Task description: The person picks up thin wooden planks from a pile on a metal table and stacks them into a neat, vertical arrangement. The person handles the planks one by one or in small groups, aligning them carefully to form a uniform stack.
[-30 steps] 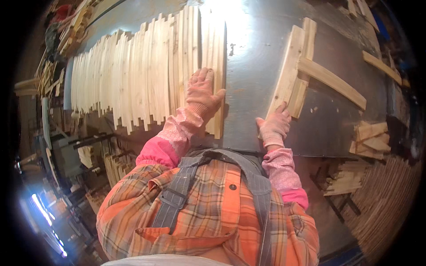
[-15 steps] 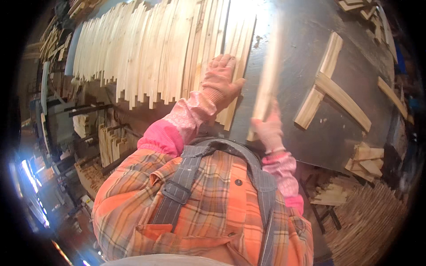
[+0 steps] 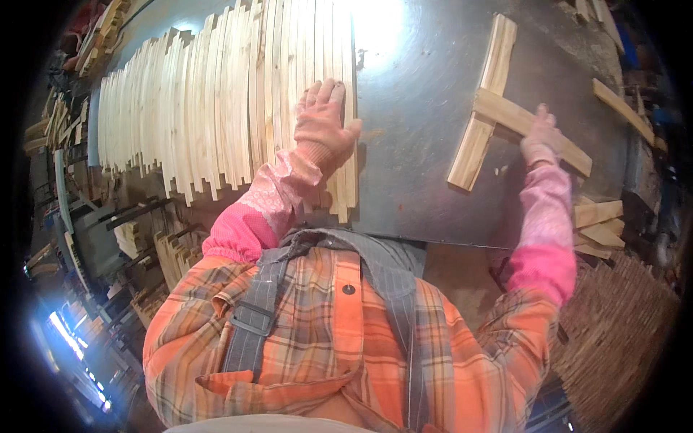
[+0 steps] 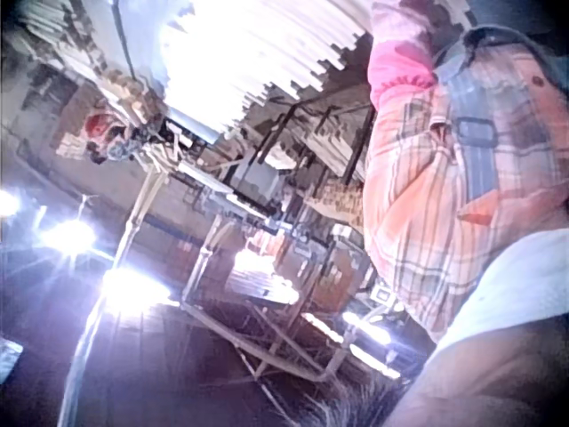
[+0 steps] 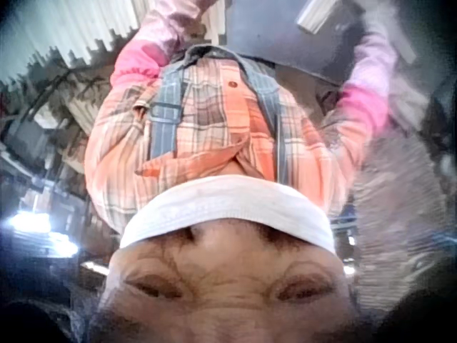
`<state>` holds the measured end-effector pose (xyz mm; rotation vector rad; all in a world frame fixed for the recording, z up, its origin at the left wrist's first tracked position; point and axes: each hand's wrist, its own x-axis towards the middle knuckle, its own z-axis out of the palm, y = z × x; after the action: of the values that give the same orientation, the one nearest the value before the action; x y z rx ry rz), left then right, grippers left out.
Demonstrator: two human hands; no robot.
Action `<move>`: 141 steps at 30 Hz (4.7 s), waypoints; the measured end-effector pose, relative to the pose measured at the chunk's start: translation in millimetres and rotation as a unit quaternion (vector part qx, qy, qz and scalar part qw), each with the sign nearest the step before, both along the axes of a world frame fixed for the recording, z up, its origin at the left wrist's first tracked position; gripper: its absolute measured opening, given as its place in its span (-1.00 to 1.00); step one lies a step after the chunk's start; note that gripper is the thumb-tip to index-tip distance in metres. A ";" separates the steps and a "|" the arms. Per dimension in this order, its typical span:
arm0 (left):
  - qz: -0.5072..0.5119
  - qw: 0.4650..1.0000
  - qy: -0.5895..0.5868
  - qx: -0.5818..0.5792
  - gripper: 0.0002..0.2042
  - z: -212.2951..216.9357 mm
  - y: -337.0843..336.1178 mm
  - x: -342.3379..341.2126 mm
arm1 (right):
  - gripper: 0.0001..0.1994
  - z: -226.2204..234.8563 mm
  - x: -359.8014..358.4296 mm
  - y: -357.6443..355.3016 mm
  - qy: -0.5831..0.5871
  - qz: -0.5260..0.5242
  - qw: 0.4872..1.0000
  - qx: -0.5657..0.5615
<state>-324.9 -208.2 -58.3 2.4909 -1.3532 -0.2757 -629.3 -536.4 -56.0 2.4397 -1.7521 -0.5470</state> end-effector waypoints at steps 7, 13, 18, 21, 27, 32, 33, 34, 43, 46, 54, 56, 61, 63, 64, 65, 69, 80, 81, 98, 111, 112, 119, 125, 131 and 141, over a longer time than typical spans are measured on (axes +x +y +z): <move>-0.003 1.000 -0.013 0.007 -0.28 -13.0 -6.1 -0.7 | -0.55 -1.8 -8.1 -29.2 0.069 0.045 0.995 0.056; -0.060 0.992 -0.064 -0.095 -0.27 -36.5 4.3 9.7 | -0.58 54.6 98.5 -31.7 -0.198 0.170 0.928 0.265; -0.028 0.991 0.015 -0.134 -0.21 -35.9 5.2 16.2 | -0.52 -8.8 226.1 88.6 -0.279 0.129 0.853 0.422; -0.005 0.997 0.002 -0.076 -0.18 -28.0 0.4 9.2 | -0.49 -32.9 253.0 160.3 -0.300 0.091 0.842 0.439; 0.019 1.000 0.018 0.010 -0.13 -15.4 0.7 -4.3 | -0.29 -5.6 152.1 157.6 -0.398 -0.055 0.914 0.062; 0.017 0.999 0.030 0.012 -0.11 -1.3 -1.8 -4.7 | 0.01 -19.4 56.6 157.4 -0.245 -0.191 0.945 0.097; 0.020 0.999 0.036 0.031 -0.11 0.0 -2.1 -4.1 | -0.01 -26.7 48.3 161.7 -0.245 -0.226 0.931 0.153; 0.016 0.999 0.032 0.014 -0.12 1.3 -1.1 -4.5 | -0.08 -32.6 39.1 167.2 -0.250 -0.230 0.929 0.147; 0.006 0.999 0.019 -0.043 -0.16 0.6 0.3 -6.0 | -0.70 79.9 57.1 118.7 -0.718 -0.326 0.491 0.371; 0.012 0.999 0.023 -0.032 -0.18 8.1 -3.6 -9.2 | -0.74 138.8 115.4 -64.4 -0.746 -0.188 0.566 0.295; 0.015 1.000 0.016 -0.006 -0.17 -4.5 -10.0 -14.6 | -0.66 116.2 115.5 -218.2 -0.527 -0.096 0.836 0.122; 0.020 0.999 0.003 -0.027 -0.16 -16.5 -3.3 -11.7 | -0.66 84.6 66.6 -178.0 -0.446 -0.153 0.877 0.093; 0.004 0.999 -0.010 0.032 -0.11 -21.7 19.3 0.4 | -0.81 -4.7 -60.7 -205.8 -0.609 -0.417 0.660 0.138; 0.032 0.993 -0.016 0.109 -0.08 -29.3 6.9 1.9 | -0.74 -35.6 -108.2 -235.7 -0.722 -0.411 0.510 0.223; 0.016 0.998 -0.019 0.065 -0.08 -33.3 -4.3 2.5 | -0.72 -47.4 -135.3 -249.5 -0.715 -0.391 0.542 0.206; 0.048 0.996 -0.023 0.076 -0.08 -41.4 -18.7 -3.5 | -0.68 -58.8 -161.3 -263.8 -0.744 -0.377 0.514 0.200; -0.050 0.994 -0.089 0.031 -0.10 -89.2 -117.7 -12.8 | -0.86 -74.8 -330.7 -318.8 -0.825 -0.355 0.392 0.197; 0.216 0.965 -0.086 0.118 -0.18 -5.5 -65.8 -20.6 | -0.44 -158.2 -268.8 -555.6 -0.250 -0.037 0.967 0.022; 0.191 0.970 -0.103 0.111 -0.18 -6.3 -71.3 -18.8 | -0.45 -156.3 -274.1 -556.4 -0.143 -0.028 0.987 -0.065; 0.225 0.973 -0.039 0.036 -0.22 -16.9 -74.7 -20.1 | -0.70 -68.4 -19.3 -62.0 -0.690 -0.325 0.504 0.405; 0.053 0.944 0.114 -0.305 -0.42 27.6 53.7 -65.3 | -0.71 -37.6 140.5 212.8 -0.449 -0.070 0.704 0.546; 0.099 0.945 0.126 -0.285 -0.39 32.1 79.9 -77.3 | -0.67 -33.9 146.7 215.2 -0.442 -0.092 0.702 0.550; 0.256 0.930 0.255 0.062 -0.05 30.9 182.8 -84.8 | -0.49 -23.2 198.9 196.8 -0.362 0.076 0.851 0.372; 0.233 0.876 0.388 0.168 -0.18 27.0 168.8 -53.9 | -0.43 -45.4 244.6 150.5 -0.345 0.033 0.840 0.417; 0.224 0.880 0.337 0.249 -0.46 11.1 138.3 -38.5 | -0.37 -53.2 274.2 115.6 -0.316 0.059 0.867 0.381; 0.202 0.851 0.388 0.291 -0.64 6.1 126.6 1.2 | -0.39 -33.6 299.6 139.6 -0.308 0.016 0.896 0.320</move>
<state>-323.6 -81.6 -52.3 2.5112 -0.4213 -1.5728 -329.7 -396.8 -89.6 3.3965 -1.9567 -0.4188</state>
